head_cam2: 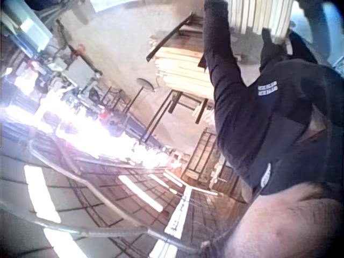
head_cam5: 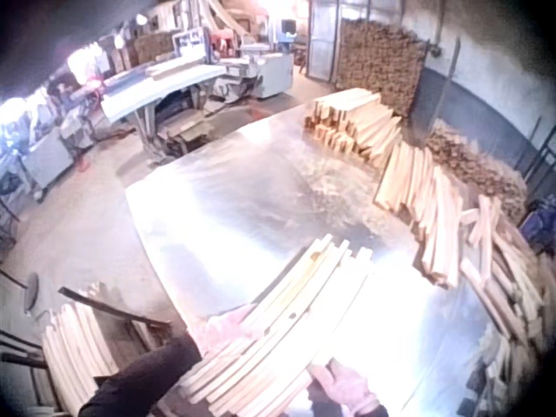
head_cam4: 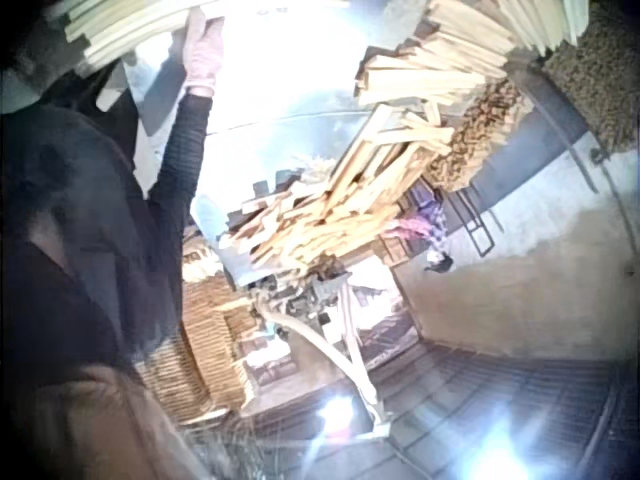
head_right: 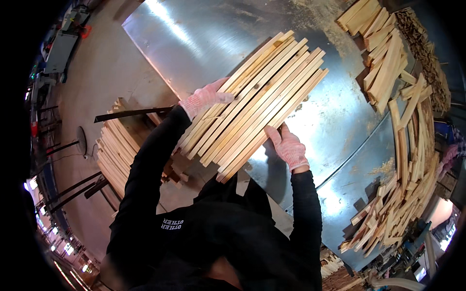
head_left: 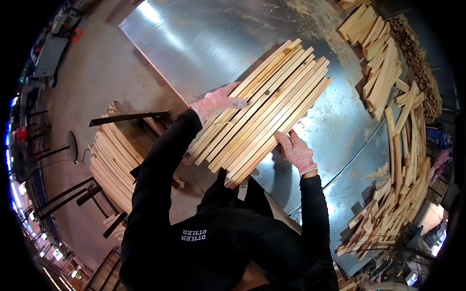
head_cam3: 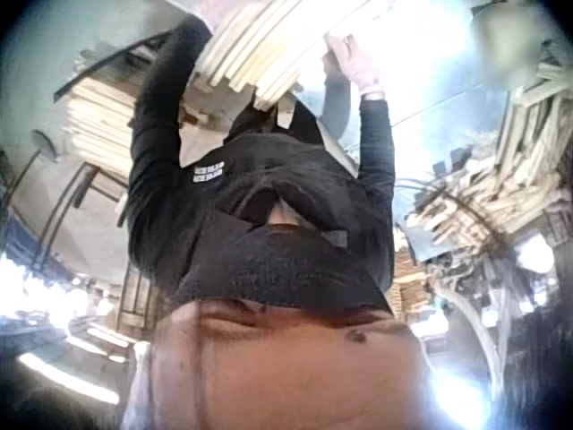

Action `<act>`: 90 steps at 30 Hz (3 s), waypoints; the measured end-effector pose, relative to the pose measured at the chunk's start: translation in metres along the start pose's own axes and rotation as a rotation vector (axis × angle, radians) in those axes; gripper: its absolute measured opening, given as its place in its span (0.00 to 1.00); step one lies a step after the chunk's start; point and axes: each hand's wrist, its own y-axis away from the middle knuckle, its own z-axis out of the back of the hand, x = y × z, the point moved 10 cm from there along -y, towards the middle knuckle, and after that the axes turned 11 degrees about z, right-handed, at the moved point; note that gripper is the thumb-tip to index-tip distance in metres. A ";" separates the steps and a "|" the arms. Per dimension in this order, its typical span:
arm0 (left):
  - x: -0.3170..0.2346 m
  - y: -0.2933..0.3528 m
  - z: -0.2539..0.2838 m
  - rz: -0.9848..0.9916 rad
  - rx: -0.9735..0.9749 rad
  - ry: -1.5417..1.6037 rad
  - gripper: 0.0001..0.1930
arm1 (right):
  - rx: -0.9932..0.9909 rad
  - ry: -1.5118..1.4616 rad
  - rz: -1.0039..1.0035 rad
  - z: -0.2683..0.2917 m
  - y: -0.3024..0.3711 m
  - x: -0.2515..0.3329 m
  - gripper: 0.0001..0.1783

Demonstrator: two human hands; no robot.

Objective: The person repeatedly picks up wooden planks from a large pile on a metal table and stacks them into neat bundles. They handle the planks by hand, aligning them and moving the completed stacks to the side of the table. The task continues throughout the clip with the person clearing the disorganized pile.

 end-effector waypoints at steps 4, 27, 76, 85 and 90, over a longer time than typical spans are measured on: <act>-0.004 -0.001 -0.008 0.040 0.048 -0.051 0.53 | -0.025 -0.308 0.066 -0.012 0.001 0.005 0.46; -0.136 0.108 0.073 -0.383 -0.566 -0.167 0.42 | -0.356 -1.106 0.294 -0.012 0.090 0.130 0.36; 0.040 0.094 -0.421 0.088 0.037 0.249 0.27 | -0.273 -1.203 -0.008 0.016 0.257 -0.194 0.47; 0.078 0.080 -0.452 0.242 -0.001 0.385 0.27 | -0.204 -1.093 0.166 0.010 0.250 -0.185 0.41; 0.054 0.099 -0.442 0.109 0.199 0.825 0.09 | -0.174 -1.269 0.192 0.023 0.260 -0.200 0.30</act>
